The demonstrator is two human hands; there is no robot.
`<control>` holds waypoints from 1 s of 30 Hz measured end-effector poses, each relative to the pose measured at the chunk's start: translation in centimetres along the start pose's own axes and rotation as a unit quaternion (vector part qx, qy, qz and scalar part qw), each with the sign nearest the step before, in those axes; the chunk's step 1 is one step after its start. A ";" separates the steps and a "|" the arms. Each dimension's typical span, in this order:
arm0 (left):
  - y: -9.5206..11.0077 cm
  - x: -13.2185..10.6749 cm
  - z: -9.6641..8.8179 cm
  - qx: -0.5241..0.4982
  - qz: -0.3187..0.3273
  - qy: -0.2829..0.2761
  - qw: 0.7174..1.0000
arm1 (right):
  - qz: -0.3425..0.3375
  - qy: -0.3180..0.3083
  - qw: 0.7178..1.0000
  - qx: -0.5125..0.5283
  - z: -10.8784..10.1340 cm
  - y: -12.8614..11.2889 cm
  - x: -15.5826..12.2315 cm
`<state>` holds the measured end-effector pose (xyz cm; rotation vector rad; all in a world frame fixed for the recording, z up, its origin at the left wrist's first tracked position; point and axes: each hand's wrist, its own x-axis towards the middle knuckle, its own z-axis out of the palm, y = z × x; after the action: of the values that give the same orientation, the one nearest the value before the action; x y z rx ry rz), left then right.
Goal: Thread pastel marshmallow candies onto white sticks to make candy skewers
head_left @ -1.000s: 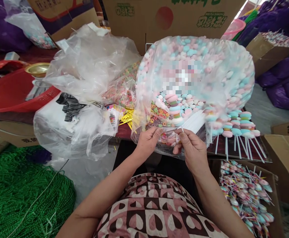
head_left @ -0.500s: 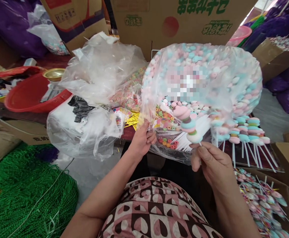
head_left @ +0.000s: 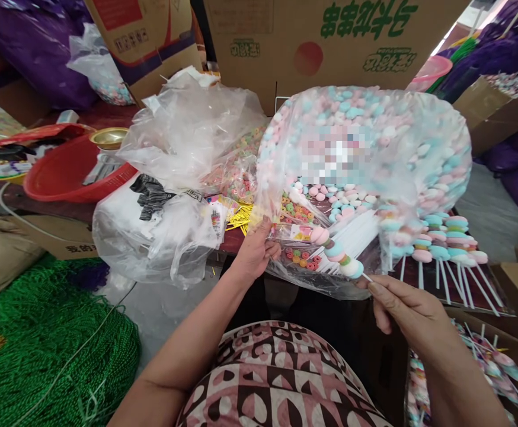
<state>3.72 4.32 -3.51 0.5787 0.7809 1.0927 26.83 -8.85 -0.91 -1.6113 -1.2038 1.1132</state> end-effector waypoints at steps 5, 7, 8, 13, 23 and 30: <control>0.0 0.2 -0.1 0.020 -0.003 -0.010 1.000 | 0.026 0.001 0.999 0.021 -0.7 -0.2 -0.1; 0.0 0.1 0.1 0.021 -0.001 -0.009 1.000 | 0.025 0.005 1.000 0.003 -0.7 -0.3 -0.2; 0.1 0.0 0.3 0.020 0.000 -0.006 1.000 | 0.024 0.007 1.000 -0.008 -0.7 -0.3 -0.3; 0.0 -0.1 0.6 0.022 0.002 0.000 1.000 | 0.025 -0.015 1.000 0.000 -0.6 0.1 -0.5; 0.7 0.5 0.0 0.094 0.055 -0.017 0.994 | -0.047 -0.012 0.992 -0.120 -1.5 0.3 -0.4; 0.7 0.8 -0.7 0.170 0.061 -0.046 0.982 | -0.014 0.011 1.000 -0.022 -0.3 1.4 -0.4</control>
<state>3.00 5.34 -3.64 0.9713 0.8665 1.0424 27.42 -9.53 -2.10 -1.6307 -1.2402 1.0545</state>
